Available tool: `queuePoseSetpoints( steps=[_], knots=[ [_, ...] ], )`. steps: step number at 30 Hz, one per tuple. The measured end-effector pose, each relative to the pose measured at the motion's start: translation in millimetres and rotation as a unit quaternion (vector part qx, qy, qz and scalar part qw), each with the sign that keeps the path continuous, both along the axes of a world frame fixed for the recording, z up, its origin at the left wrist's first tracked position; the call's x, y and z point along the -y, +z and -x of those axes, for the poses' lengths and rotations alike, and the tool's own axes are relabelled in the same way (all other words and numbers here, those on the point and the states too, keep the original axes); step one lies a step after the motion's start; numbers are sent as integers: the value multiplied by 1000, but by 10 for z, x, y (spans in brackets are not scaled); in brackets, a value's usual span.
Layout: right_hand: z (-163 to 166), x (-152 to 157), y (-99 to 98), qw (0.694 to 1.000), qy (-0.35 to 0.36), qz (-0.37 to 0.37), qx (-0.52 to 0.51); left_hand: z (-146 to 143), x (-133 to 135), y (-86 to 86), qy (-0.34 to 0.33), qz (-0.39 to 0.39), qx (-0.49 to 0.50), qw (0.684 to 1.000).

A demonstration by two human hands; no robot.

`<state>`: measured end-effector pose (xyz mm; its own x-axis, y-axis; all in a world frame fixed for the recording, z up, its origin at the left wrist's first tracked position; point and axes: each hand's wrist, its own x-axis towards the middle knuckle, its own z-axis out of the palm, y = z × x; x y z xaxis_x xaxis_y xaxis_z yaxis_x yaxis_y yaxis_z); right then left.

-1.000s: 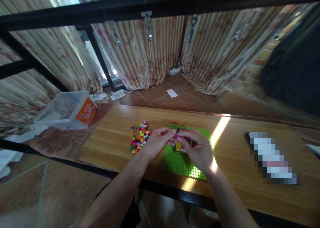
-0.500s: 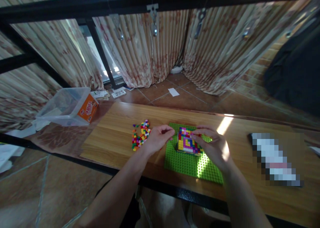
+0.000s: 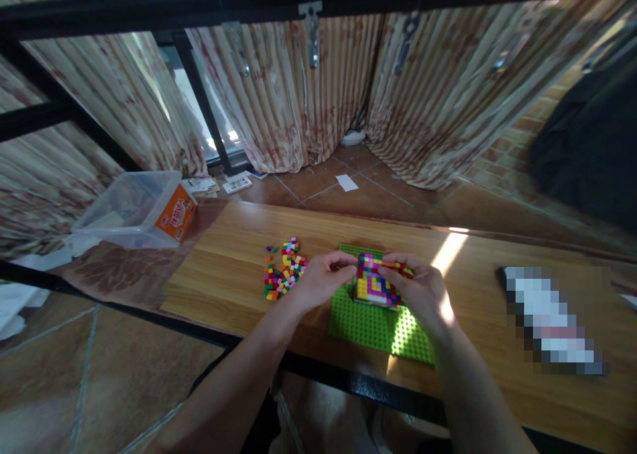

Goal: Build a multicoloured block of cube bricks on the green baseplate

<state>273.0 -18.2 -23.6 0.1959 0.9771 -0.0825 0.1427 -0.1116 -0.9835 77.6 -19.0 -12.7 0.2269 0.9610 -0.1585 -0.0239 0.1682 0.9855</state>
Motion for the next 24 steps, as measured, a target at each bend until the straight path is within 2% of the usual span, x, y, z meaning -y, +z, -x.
queuePoseSetpoints(
  steps=[3, 10, 14, 24],
  knots=[
    [19, 1, 15, 997, 2, 46, -59, -19, 10, -1, -1, 2, 3, 1000],
    [46, -17, 56, 987, -2, 74, -142, -36, 9, -43, 2, -29, -17, 999],
    [54, -22, 74, 985, -5, 78, -156, -35, 8, -82, 4, -58, -40, 998],
    [45, -35, 39, 987, 20, 66, -142, -44, 33, -72, 0, -60, -51, 997]
  ],
)
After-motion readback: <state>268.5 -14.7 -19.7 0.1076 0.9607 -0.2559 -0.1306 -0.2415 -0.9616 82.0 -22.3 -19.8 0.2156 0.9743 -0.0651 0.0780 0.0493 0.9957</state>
